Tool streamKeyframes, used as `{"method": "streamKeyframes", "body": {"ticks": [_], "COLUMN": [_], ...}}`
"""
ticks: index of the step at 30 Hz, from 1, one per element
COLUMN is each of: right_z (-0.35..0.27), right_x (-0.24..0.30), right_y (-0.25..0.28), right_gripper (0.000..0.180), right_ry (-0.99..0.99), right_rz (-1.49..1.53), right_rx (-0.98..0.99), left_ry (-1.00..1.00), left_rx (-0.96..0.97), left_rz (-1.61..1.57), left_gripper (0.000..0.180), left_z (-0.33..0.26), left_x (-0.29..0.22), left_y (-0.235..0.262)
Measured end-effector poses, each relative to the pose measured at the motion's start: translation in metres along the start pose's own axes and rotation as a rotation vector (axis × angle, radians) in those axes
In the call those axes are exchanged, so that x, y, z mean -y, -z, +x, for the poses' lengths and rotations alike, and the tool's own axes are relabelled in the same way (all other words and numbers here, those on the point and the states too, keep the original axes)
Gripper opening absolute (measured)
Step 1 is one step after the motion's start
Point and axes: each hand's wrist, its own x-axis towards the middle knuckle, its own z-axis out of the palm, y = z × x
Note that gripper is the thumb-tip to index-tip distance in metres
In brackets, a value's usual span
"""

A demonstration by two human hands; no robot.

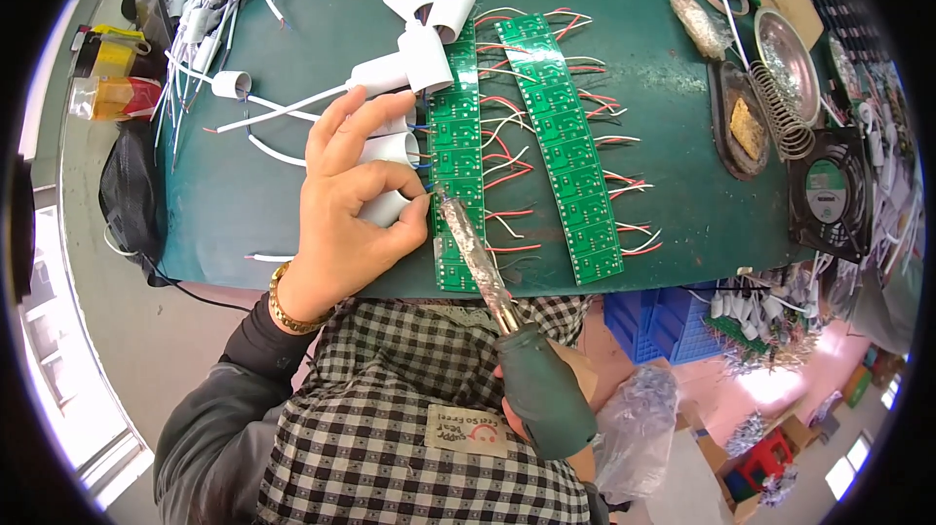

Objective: The person solders wires to LED circuit boards using a soldering iron.

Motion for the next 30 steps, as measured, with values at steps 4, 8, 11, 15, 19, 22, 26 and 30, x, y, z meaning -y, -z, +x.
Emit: {"method": "streamKeyframes", "body": {"ticks": [4,8,11,15,19,22,26,30], "right_z": [-0.004,0.003,0.0,0.001,-0.003,0.005,0.012,0.018], "right_x": [-0.038,-0.016,-0.023,0.005,0.003,0.006,0.023,0.014], "right_y": [-0.009,-0.006,-0.011,-0.008,-0.015,-0.016,-0.022,-0.031], "right_gripper": [0.044,0.042,0.04,0.042,0.053,0.058,0.057,0.027], "right_ry": [0.227,0.072,0.134,0.071,0.175,0.183,0.062,0.136], "right_rz": [-0.12,-0.082,0.066,-0.095,-0.059,-0.055,-0.075,0.001], "right_rx": [-0.169,-0.073,-0.151,-0.153,-0.272,-0.229,-0.197,-0.364], "left_ry": [-0.006,0.01,0.011,0.022,0.018,0.027,0.028,0.027], "left_rx": [-0.007,-0.017,-0.02,-0.024,-0.034,-0.027,-0.023,-0.02], "left_rz": [-0.014,0.006,-0.005,-0.02,-0.016,-0.007,-0.007,-0.007], "left_gripper": [0.012,0.012,0.012,0.011,0.011,0.01,0.009,0.009], "left_z": [0.002,0.0,0.001,0.0,0.001,0.0,0.0,0.0], "left_x": [-0.002,0.0,-0.001,0.0,-0.001,-0.001,-0.001,-0.001], "left_y": [-0.001,0.0,-0.001,-0.002,-0.001,-0.001,-0.001,-0.001]}}
